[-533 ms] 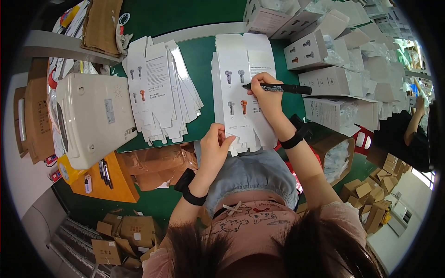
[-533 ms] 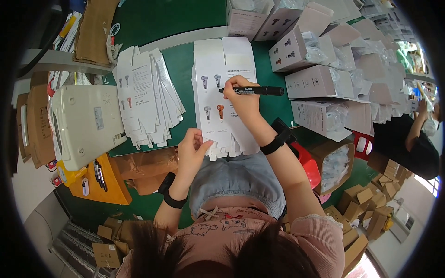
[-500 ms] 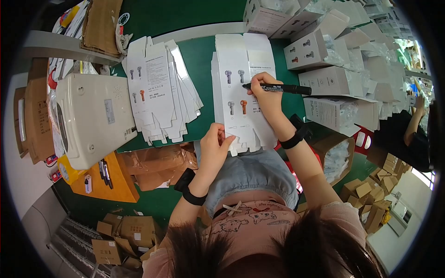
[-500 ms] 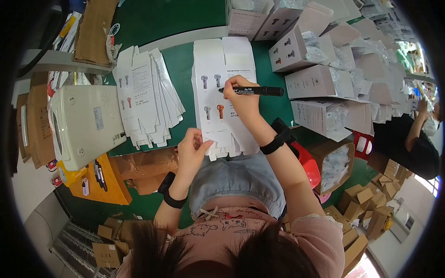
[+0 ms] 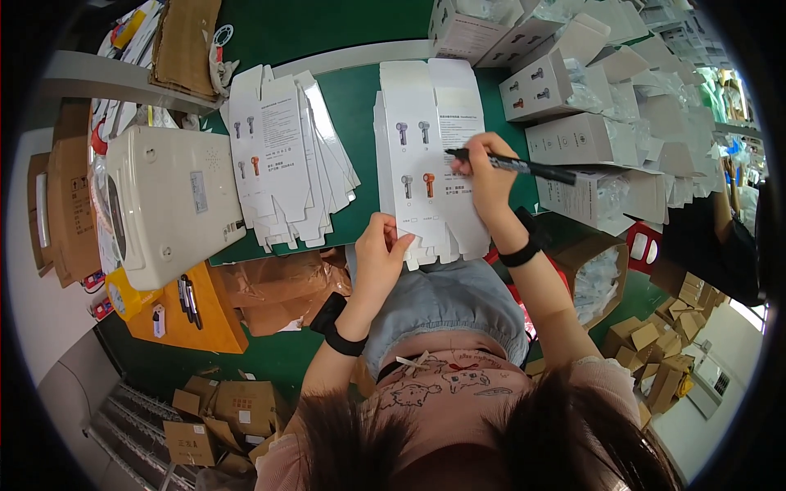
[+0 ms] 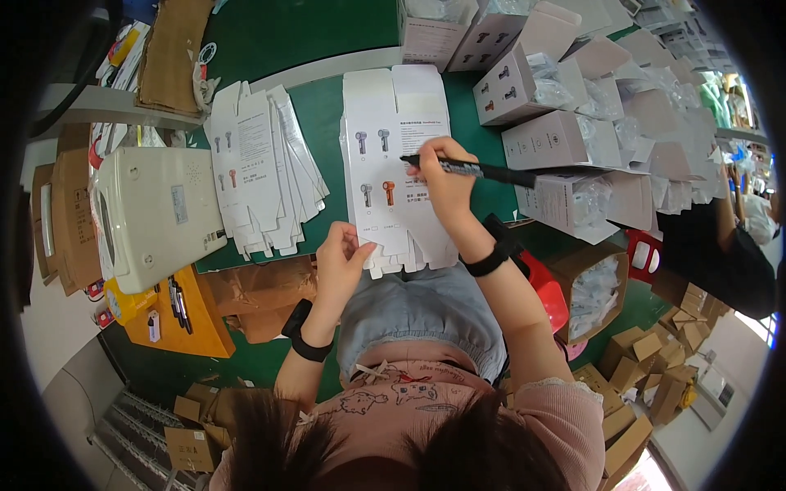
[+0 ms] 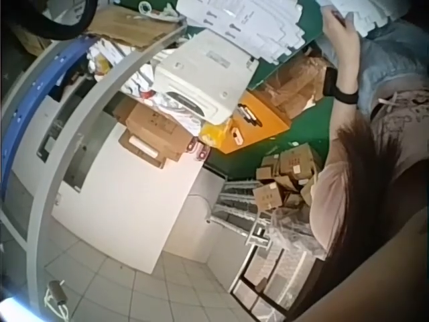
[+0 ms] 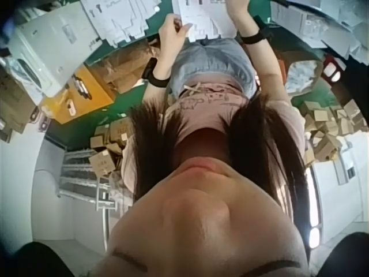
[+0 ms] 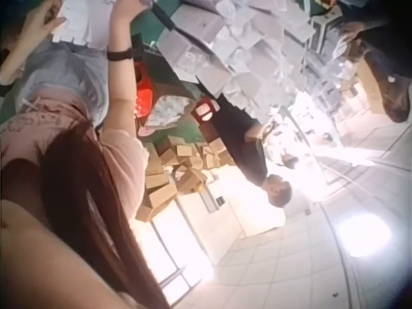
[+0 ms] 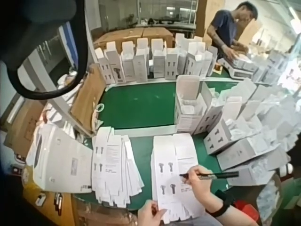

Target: The person picks up a stack of flat cardboard boxes, moves to a different area to retrieve a marker, and returns to the table. They then mark each box individually with the marker before setting them aside on the table.

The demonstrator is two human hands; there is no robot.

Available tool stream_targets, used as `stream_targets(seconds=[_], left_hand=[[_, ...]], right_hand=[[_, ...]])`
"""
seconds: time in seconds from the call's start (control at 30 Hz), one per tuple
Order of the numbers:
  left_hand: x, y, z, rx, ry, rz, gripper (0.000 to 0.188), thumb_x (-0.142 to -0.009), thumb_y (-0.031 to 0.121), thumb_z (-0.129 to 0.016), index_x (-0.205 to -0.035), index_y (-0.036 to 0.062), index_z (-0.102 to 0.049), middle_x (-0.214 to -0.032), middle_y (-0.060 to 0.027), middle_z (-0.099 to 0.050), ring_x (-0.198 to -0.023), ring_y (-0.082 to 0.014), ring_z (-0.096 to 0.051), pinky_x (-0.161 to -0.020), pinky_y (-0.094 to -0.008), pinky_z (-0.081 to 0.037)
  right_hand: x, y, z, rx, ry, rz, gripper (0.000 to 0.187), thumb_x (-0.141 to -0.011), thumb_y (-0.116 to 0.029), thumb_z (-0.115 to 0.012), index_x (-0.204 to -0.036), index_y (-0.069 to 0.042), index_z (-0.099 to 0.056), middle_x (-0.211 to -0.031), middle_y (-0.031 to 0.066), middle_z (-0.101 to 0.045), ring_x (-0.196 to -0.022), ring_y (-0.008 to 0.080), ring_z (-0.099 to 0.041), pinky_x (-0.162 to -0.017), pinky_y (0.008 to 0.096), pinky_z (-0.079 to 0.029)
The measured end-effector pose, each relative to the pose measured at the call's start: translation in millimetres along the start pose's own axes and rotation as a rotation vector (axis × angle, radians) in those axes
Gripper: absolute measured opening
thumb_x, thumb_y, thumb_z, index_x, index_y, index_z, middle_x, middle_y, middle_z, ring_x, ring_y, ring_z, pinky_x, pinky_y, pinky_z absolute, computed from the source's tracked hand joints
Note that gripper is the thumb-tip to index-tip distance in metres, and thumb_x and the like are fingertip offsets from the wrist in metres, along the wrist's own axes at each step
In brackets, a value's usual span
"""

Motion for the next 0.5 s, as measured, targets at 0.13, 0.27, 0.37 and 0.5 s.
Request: stream_targets(seconds=[0.13,0.27,0.37,0.5], left_hand=[[0,1,1,-0.006,0.004,0.046,0.024,-0.069,0.001,-0.064,-0.079,0.0005,-0.042,-0.060,-0.0055,-0.045,-0.052,-0.0134,-0.044,-0.049,-0.0249,-0.038],[0,4,0,-0.016,0.004,0.045,0.024,-0.068,0.001,-0.064,-0.079,0.0006,-0.042,-0.058,-0.0052,-0.044,-0.050,-0.0134,-0.043,-0.048,-0.0252,-0.037],[0,2,-2,-0.016,0.019,0.021,0.024,-0.069,0.001,-0.064,-0.080,0.0010,-0.043,-0.059,-0.0029,-0.045,-0.051,-0.0091,-0.043,-0.048,-0.0221,-0.037],[2,2,-2,-0.024,0.023,0.029,0.024,-0.069,0.002,-0.064,-0.081,0.0010,-0.044,-0.059,-0.0020,-0.046,-0.052,-0.0073,-0.043,-0.048,-0.0208,-0.037]], right_hand=[[43,-6,4,0.036,-0.191,0.030,0.010,-0.077,-0.002,-0.049,-0.068,0.003,-0.052,-0.058,0.0075,-0.056,-0.050,0.0117,-0.056,-0.045,0.0193,-0.043],[64,9,-9,0.260,-0.400,0.108,0.006,-0.074,0.001,-0.053,-0.069,0.004,-0.053,-0.059,0.0069,-0.058,-0.053,0.0113,-0.058,-0.049,0.0200,-0.045],[66,15,-13,0.344,-0.416,0.165,0.004,-0.072,0.002,-0.055,-0.070,0.004,-0.054,-0.059,0.0069,-0.058,-0.054,0.0110,-0.059,-0.050,0.0200,-0.046],[66,17,-15,0.302,-0.387,0.111,0.003,-0.071,0.002,-0.056,-0.069,0.004,-0.054,-0.058,0.0068,-0.058,-0.054,0.0108,-0.059,-0.050,0.0198,-0.046]])
Point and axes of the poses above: each hand's wrist, its own x-axis away from the middle knuckle, its own z-axis out of the back of the hand, y = z × x, the point moved 4 cm from there along -x, towards the middle knuckle
